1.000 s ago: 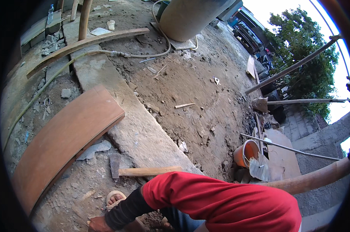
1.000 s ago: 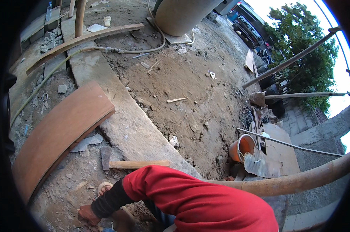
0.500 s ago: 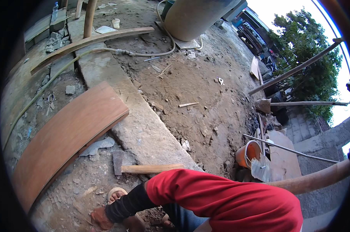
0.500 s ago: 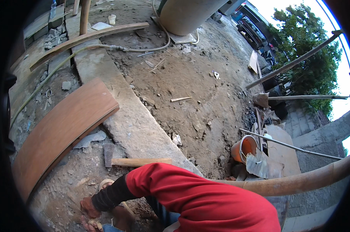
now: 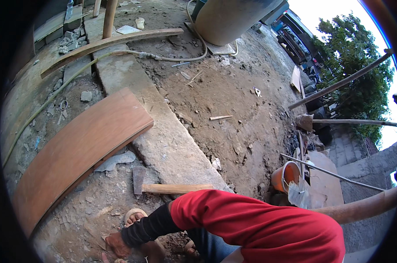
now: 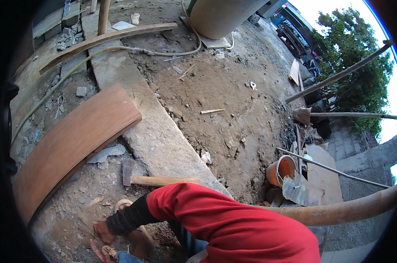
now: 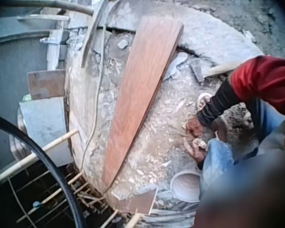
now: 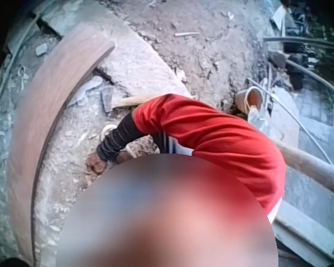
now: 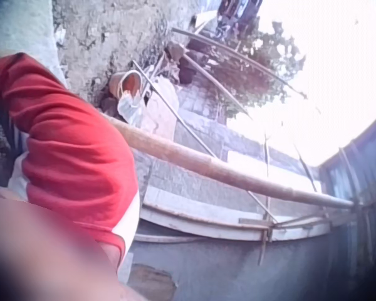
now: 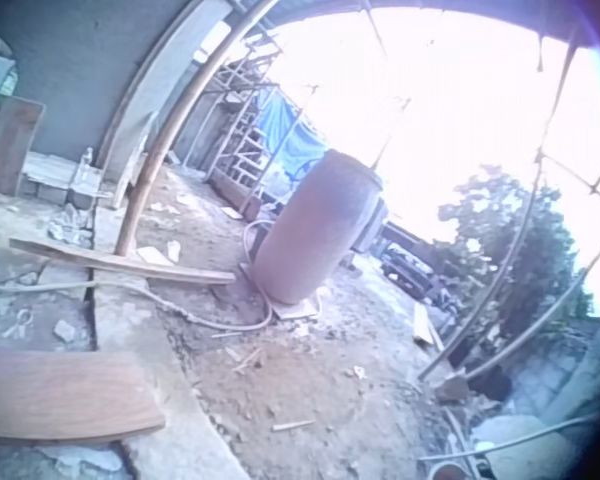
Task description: The person uses a chisel and hammer to carve and shape a wooden plank. They repeatedly strike the chisel to remove wood shavings and occasionally wipe the plank with a cloth.
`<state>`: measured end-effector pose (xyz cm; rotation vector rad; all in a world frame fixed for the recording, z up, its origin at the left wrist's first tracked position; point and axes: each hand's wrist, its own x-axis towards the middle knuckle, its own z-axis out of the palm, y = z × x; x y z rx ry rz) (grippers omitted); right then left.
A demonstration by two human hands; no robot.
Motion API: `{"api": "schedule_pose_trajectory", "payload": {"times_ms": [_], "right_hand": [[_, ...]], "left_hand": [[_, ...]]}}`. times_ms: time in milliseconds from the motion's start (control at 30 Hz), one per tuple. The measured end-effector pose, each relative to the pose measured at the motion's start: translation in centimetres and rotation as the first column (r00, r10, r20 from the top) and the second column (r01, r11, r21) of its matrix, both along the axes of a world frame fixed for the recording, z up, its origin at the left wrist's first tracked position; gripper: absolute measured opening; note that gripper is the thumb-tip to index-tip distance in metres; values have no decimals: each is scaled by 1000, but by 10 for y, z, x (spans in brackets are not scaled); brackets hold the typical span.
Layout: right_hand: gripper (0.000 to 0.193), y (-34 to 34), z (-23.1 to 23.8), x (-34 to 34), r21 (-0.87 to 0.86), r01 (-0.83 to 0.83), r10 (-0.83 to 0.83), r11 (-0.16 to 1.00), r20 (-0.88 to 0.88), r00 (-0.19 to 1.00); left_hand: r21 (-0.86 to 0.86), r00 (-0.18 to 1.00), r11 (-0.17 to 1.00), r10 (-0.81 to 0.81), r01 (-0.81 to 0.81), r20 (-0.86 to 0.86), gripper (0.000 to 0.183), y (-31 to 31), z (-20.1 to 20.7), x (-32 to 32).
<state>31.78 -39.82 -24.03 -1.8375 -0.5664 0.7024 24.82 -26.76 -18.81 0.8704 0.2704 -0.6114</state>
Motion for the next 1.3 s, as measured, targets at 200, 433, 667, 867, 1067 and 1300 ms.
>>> {"api": "schedule_pose_trajectory", "payload": {"times_ms": [200, 433, 667, 867, 1067, 1300], "right_hand": [[13, -7, 10, -2, -58, -84, 80, 995, -66, 995], [13, -49, 34, 18, -178, -154, 151, 972, -32, 988], [19, -121, 75, 83, 233, 72, 0, 970, -293, 956], [16, -176, 80, 104, -157, 193, -203, 969, -57, 977], [23, -263, 50, 36, -480, 150, 81, 864, 427, 901], [75, -358, -6, -61, -646, 135, 208, 751, 426, 881]], "left_hand": [[-48, 999, 998, 38, -37, 20, 71, 16, 3, -7], [-203, 919, 897, 389, -393, -62, 86, 52, 39, -40], [316, 721, 648, 605, -693, 338, 36, 160, 117, -89], [845, 688, 249, 704, -473, 177, 24, 243, 115, -146], [939, 960, -304, -176, 158, -219, 20, 285, 42, -150], [860, 888, -304, -84, 409, -452, 21, 311, -10, -127]]}}
